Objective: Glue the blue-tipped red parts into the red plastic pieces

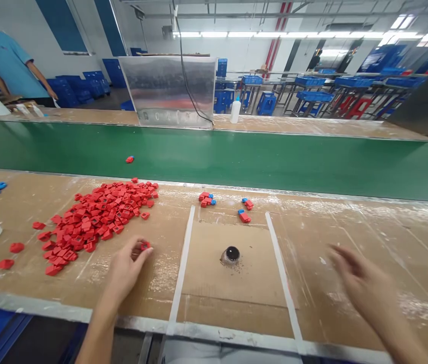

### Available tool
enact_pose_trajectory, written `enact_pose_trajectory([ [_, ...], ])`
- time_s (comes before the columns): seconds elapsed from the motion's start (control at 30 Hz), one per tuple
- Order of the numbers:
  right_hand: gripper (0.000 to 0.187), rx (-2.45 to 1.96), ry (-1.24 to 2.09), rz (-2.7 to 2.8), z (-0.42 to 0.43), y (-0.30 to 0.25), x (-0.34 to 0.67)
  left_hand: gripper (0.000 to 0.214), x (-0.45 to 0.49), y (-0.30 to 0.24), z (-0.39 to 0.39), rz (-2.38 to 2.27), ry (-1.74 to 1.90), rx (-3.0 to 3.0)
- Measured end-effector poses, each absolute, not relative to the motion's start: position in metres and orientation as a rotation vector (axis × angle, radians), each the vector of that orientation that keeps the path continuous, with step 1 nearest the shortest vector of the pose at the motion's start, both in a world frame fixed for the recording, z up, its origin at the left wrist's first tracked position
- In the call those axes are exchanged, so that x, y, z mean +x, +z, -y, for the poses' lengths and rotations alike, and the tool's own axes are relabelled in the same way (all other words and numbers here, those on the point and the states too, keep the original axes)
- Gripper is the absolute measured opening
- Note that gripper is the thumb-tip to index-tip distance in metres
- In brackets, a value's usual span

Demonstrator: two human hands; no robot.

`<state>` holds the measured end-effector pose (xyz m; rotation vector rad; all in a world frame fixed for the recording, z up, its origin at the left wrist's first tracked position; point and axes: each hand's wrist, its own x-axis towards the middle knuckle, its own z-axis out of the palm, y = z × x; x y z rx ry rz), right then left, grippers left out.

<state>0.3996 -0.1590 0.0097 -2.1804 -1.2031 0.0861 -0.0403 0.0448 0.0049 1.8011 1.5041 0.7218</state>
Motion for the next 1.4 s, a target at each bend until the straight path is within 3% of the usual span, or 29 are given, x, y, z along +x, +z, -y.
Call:
enact_pose_trajectory([
  [0.17, 0.037, -2.26, 0.183, 1.522, 0.02, -0.01, 0.353, 0.029, -0.003, -0.015, 0.006, -1.256, 0.68, 1.663],
  [0.3, 0.03, -2.342, 0.101, 1.603, -0.019, -0.015, 0.316, 0.029, 0.013, -0.019, 0.042, -1.195, 0.712, 1.613],
  [0.67, 0.006, -2.553, 0.238, 1.996, 0.044, 0.039, 0.359, 0.031, 0.055, -0.011, 0.063, -1.071, 0.773, 1.555],
  [0.93, 0.033, -2.669, 0.377, 2.266, 0.074, 0.037, 0.346, 0.031, 0.071, -0.022, 0.062, -0.9, 0.682, 1.592],
  [1.27, 0.01, -2.543, 0.468, 2.088, 0.065, 0.032, 0.359, 0.034, 0.067, -0.023, 0.062, -0.893, 0.675, 1.447],
  [1.4, 0.021, -2.431, 0.519, 2.115, 0.073, 0.032, 0.358, 0.031, 0.069, -0.02, 0.062, -0.9, 0.653, 1.454],
])
